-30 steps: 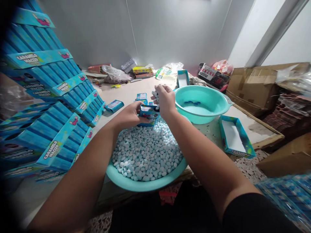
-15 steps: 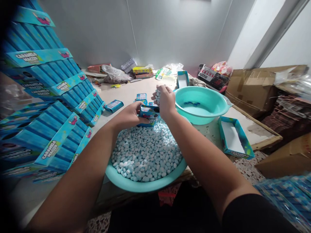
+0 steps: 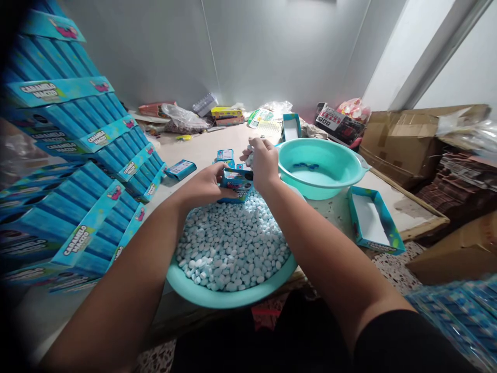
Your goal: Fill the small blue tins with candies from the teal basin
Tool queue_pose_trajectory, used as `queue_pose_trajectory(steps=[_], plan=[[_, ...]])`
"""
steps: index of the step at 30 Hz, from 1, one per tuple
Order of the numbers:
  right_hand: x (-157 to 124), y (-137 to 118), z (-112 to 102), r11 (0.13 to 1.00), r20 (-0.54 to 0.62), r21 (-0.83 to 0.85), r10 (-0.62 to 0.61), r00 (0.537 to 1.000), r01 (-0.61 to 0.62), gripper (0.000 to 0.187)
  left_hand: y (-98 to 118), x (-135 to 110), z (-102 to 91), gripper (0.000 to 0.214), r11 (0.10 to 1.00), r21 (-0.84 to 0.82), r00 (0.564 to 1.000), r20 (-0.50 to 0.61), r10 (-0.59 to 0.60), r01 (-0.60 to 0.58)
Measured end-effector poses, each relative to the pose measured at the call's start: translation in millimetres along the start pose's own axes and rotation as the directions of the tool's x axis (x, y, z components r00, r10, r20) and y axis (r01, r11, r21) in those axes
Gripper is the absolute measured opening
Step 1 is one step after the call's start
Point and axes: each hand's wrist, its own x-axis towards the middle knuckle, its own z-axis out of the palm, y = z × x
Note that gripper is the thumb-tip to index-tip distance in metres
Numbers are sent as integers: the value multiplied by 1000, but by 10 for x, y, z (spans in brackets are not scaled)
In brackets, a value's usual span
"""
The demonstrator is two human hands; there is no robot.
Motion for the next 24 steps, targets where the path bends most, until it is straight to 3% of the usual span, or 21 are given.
queue_pose_trajectory(steps=[7, 16, 24], plan=[[-13, -16, 8, 1000, 0, 1, 16, 1000, -16, 16, -1, -10, 5, 54, 998, -66, 1000, 7, 25, -24], [-23, -44, 11, 999, -16, -17, 48, 999, -49, 15, 26, -28, -4, 52, 1000, -21, 1000, 17, 13, -13], [-31, -29, 4, 999, 36, -42, 35, 999, -33, 18, 44, -28, -9, 52, 1000, -8, 1000, 28, -1, 1]])
